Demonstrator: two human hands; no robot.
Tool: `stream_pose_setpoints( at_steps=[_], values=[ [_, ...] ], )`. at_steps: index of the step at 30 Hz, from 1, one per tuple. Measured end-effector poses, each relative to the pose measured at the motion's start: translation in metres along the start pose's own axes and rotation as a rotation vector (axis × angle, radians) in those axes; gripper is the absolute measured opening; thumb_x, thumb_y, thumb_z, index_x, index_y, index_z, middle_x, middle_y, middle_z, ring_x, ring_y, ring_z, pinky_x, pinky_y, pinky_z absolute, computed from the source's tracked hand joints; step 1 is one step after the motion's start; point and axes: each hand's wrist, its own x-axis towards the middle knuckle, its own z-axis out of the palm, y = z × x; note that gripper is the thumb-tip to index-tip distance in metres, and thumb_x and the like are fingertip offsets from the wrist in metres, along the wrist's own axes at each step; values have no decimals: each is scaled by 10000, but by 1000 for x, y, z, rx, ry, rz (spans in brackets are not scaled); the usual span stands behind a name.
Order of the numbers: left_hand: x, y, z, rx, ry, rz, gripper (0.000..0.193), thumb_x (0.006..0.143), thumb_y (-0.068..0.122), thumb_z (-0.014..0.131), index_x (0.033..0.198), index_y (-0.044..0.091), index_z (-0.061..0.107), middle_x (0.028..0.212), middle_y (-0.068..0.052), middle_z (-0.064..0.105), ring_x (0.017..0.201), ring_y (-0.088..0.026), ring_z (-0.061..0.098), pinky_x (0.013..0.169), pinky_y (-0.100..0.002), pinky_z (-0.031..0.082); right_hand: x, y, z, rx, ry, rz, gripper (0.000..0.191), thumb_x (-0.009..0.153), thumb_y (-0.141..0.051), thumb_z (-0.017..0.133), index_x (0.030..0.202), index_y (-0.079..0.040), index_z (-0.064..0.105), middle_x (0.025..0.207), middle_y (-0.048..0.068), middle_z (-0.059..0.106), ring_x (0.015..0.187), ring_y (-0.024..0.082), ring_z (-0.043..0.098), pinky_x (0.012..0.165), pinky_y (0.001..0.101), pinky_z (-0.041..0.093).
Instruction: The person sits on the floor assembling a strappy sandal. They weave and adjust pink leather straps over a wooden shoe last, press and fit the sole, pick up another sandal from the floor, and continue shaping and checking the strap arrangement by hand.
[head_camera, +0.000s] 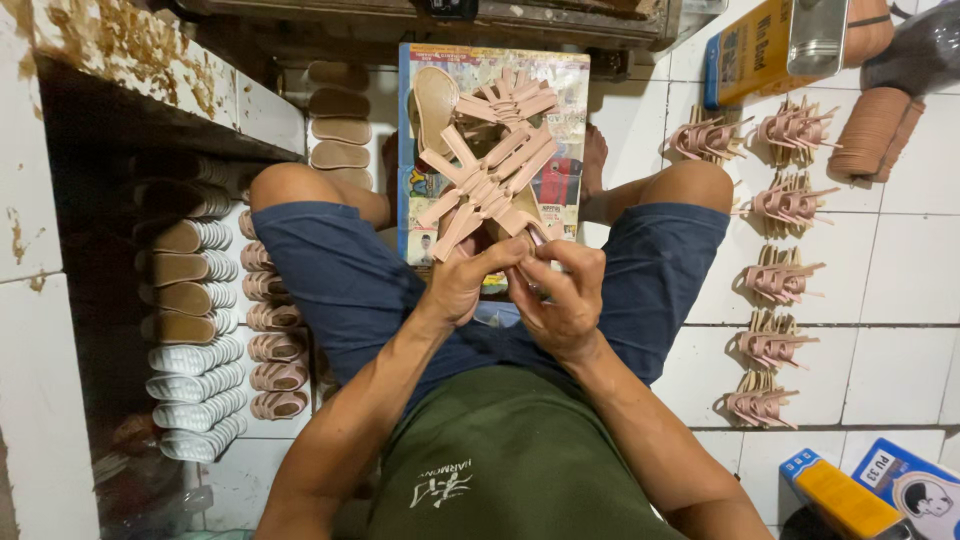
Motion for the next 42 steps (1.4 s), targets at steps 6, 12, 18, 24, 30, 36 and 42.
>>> stream_pose_setpoints(
  at_steps=[6, 12, 18, 24, 30, 36, 42],
  values=[
    [10, 8, 6, 102, -28, -4, 502, 850, 81, 803, 1297, 26, 580, 1139, -49, 663, 1038, -137, 647, 902, -298, 572, -1, 0, 0, -114, -4, 112, 575, 770, 18, 891, 1288, 69, 647, 1248, 156, 611, 1083, 277, 586, 891, 372, 513],
    [14, 16, 5, 197, -116, -11, 558, 836, 133, 833, 1318, 5, 584, 1162, -58, 669, 1068, -168, 650, 945, -327, 565, 11, -2, -18, 9, -82, 132, 703, 671, -157, 942, 1277, 42, 645, 1260, 140, 591, 1127, 307, 563, 962, 394, 491],
    [-8, 22, -8, 719, -313, 18, 771, 714, 290, 921, 1373, 19, 628, 1449, -146, 500, 1332, -268, 540, 1122, -397, 477, 24, 21, -54, 348, -53, 645, 699, 770, -156, 929, 1296, 1, 497, 1192, 81, 569, 1098, 143, 578, 978, 301, 504],
    [-22, 10, -16, 876, -368, 13, 799, 677, 343, 911, 1366, 44, 639, 1581, -172, 377, 1463, -314, 441, 1200, -407, 406, 21, 30, -57, 618, -446, 1142, 308, 823, -114, 869, 1034, 55, 721, 913, 66, 760, 811, 85, 675, 720, 240, 551],
    [-38, 0, -18, 741, -331, -37, 1011, 672, 322, 926, 1492, -10, 436, 1590, -169, 355, 1471, -308, 418, 1217, -413, 376, 11, 22, -61, 653, -370, 1265, 292, 754, -108, 848, 984, 0, 704, 873, 53, 759, 788, 82, 716, 710, 239, 586],
    [-46, 0, -17, 723, -328, -140, 1111, 646, 314, 909, 1546, 0, 337, 1527, -149, 448, 1428, -298, 480, 1201, -414, 402, 8, 18, -67, 593, -516, 1216, 260, 769, -120, 869, 943, 16, 733, 832, 37, 743, 755, 52, 633, 659, 219, 495],
    [-64, 4, -14, 793, -383, -29, 823, 658, 292, 924, 1373, 30, 615, 1538, -184, 443, 1488, -351, 400, 1233, -462, 358, -1, 2, -70, 710, -519, 1329, 245, 771, -108, 865, 947, 32, 767, 843, 33, 755, 746, 48, 630, 653, 211, 476]
  ],
)
